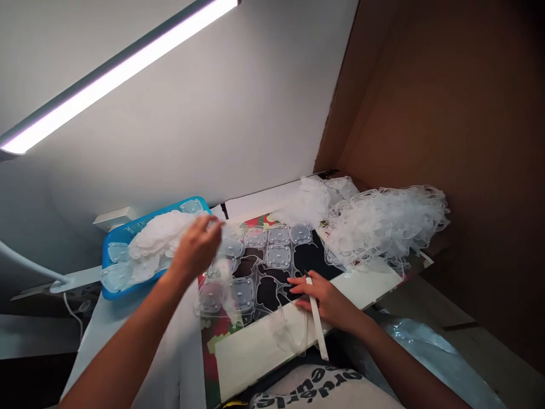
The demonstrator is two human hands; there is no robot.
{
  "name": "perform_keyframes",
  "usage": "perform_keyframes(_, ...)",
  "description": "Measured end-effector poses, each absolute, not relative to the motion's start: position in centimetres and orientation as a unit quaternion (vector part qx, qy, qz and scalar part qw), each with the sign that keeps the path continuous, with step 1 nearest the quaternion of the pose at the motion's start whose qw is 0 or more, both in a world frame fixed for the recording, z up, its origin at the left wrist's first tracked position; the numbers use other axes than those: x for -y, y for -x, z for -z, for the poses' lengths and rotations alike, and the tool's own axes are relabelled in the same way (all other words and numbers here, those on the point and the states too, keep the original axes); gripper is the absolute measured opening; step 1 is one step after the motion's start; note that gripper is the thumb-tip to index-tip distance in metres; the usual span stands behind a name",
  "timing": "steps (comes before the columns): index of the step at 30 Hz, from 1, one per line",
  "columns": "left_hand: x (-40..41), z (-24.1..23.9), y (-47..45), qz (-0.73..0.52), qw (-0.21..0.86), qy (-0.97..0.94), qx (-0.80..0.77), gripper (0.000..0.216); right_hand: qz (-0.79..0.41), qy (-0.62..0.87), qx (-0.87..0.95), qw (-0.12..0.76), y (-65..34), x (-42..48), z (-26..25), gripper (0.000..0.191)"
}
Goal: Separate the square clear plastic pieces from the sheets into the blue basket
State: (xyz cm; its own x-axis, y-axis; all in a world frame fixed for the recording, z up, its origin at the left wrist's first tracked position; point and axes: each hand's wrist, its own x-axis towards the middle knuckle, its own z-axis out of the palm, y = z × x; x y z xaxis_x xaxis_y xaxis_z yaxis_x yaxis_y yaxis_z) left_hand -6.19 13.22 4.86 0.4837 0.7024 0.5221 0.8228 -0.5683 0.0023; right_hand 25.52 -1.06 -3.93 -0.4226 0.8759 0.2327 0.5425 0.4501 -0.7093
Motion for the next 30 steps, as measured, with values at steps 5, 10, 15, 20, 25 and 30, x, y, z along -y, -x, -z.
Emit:
perform_keyframes(5, -6.0, 1.7, 4.5, 0.075, 0.039, 0.941, 0.327, 0.054, -0.435, 0.383, 0.765, 0.282, -26.2, 2.0, 2.1, 0.023)
perform_keyframes(10, -3.3, 3.6, 6.2, 0.037, 0.037, 0.926, 0.373, 0.058, -0.36, 0.52, 0.667, 0.393, -28.6, -1.0, 1.3, 0.021)
perform_keyframes(15, -2.2, 3.9, 7.0, 0.056, 0.052, 0.924, 0.375, 0.056, -0.163, 0.64, 0.644, 0.387, -31.0, -6.9, 2.6, 0.027)
perform_keyframes(20, -0.2, 4.8, 7.9, 0.069, 0.062, 0.916, 0.391, 0.056, -0.121, 0.65, 0.687, 0.301, -31.6, -10.0, 3.0, 0.017)
perform_keyframes(25, 2.0, 5.8, 8.4, 0.089, 0.069, 0.885, 0.451, 0.062, -0.145, 0.635, 0.702, 0.288, -31.6, -10.8, 2.9, 0.021)
perform_keyframes(30, 3.4, 6.2, 8.0, 0.087, 0.076, 0.874, 0.472, 0.066, -0.146, 0.627, 0.7, 0.31, -31.8, -10.5, 3.1, 0.023)
